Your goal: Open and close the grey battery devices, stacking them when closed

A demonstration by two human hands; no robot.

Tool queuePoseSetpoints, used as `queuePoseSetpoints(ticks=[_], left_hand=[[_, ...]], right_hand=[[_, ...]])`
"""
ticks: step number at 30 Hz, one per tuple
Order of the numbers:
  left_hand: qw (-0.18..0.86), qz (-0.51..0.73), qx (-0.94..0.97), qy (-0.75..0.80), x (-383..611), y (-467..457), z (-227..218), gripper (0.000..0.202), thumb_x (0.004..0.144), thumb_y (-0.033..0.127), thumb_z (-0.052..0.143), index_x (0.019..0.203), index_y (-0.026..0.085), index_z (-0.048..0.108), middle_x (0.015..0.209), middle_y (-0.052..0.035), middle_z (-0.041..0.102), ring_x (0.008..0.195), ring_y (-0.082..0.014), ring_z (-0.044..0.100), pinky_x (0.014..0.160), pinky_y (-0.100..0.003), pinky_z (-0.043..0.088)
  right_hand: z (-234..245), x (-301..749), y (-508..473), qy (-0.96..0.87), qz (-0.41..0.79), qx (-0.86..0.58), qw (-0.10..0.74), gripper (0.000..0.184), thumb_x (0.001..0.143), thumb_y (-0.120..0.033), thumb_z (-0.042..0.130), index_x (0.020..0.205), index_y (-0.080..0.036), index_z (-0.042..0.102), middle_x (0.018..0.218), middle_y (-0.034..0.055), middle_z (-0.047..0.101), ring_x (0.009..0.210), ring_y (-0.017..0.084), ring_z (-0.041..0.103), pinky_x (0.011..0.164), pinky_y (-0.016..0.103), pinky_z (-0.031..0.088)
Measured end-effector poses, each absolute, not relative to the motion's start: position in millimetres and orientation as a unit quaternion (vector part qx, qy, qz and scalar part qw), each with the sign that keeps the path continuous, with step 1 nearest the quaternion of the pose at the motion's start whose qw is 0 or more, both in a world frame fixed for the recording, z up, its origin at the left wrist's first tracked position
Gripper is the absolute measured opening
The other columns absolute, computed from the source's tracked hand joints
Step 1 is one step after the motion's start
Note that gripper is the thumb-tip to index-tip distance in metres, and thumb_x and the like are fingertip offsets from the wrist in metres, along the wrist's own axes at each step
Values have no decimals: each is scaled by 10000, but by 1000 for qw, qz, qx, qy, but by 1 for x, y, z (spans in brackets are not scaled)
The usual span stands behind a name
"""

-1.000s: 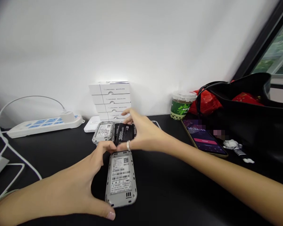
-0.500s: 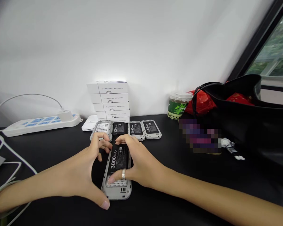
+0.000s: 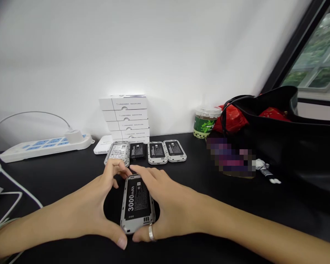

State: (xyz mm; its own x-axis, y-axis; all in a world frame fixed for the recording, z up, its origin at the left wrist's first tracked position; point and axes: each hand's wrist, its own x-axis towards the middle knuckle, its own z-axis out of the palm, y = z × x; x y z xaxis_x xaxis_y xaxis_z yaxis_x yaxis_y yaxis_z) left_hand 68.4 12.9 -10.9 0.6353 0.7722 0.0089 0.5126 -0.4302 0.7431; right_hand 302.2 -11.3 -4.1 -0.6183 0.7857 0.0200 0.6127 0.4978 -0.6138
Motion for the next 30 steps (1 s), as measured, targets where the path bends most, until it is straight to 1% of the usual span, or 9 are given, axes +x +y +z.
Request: queuePoseSetpoints(ticks=[5, 9, 13, 16, 18, 21, 23, 26, 30], left_hand=[[332, 158, 838, 404, 59, 22, -10, 1138, 490, 629, 898, 1365, 324, 239, 1395, -107, 340, 1301, -378, 412, 1065, -548, 447], [323, 155, 845, 397, 55, 26, -10, 1104, 511, 612, 895, 1390, 332, 288, 1411, -102, 366, 1316, -385, 428, 1057, -534, 469], [323, 138, 841, 411, 58, 16, -9, 1106, 536, 619, 882, 1421, 370, 266, 1420, -86, 394, 1303, -374, 465, 1020, -503, 503], [299, 110, 848, 424, 59, 11, 0, 993, 576, 639, 852, 1377, 385, 323, 1346, -54, 475, 1153, -326, 568, 906, -444, 555], [255, 98, 865, 422, 56, 17, 11, 778, 657, 621, 813, 1281, 361, 428, 1265, -30, 538, 1037, -284, 600, 868, -415, 548], [139, 121, 893, 411, 45, 43, 27, 513, 770, 586, 737, 1139, 295, 532, 1175, -32, 597, 1009, -278, 591, 919, -421, 499], [83, 134, 892, 423, 35, 66, 33, 624, 733, 647, 736, 1177, 259, 530, 1237, -76, 588, 1097, -328, 565, 980, -460, 460], [85, 119, 885, 442, 21, 95, 31, 815, 721, 686, 723, 1338, 230, 449, 1401, -133, 509, 1272, -369, 479, 1082, -501, 383], [112, 92, 888, 436, 15, 106, 22, 814, 759, 657, 706, 1385, 219, 424, 1428, -123, 513, 1306, -335, 489, 1080, -456, 415]], right_hand=[[-7, 353, -17, -839, 213, -478, 151, 957, 630, -445, 820, 1468, -233, 408, 1455, 124, 498, 1290, 354, 531, 1087, 473, 454], [-12, 399, -18, -843, 144, -498, 141, 767, 719, -492, 772, 1409, -278, 515, 1524, 104, 447, 1349, 371, 485, 1111, 517, 420], [-13, 414, -12, -860, 131, -475, 134, 718, 770, -519, 743, 1409, -267, 536, 1540, 115, 420, 1410, 358, 403, 1145, 539, 359], [-11, 414, -10, -858, 151, -475, 128, 706, 794, -526, 728, 1425, -288, 521, 1552, 101, 407, 1428, 349, 373, 1159, 552, 324], [-7, 414, -10, -847, 173, -481, 144, 737, 770, -519, 758, 1431, -311, 508, 1560, 86, 402, 1415, 354, 391, 1153, 553, 332], [-1, 408, -8, -797, 207, -497, 273, 607, 740, -517, 784, 1289, -310, 627, 1400, 77, 573, 1286, 342, 521, 1084, 507, 422], [1, 400, -1, -702, 249, -513, 425, 360, 797, -528, 723, 1043, -265, 719, 1106, 71, 689, 1067, 284, 615, 949, 427, 500], [-1, 386, 15, -556, 326, -497, 582, 311, 852, -513, 648, 749, -220, 669, 810, 41, 632, 806, 203, 593, 727, 327, 510], [-9, 378, 30, -495, 371, -459, 638, 264, 821, -445, 687, 703, -215, 631, 759, 25, 599, 724, 166, 549, 620, 273, 466]])
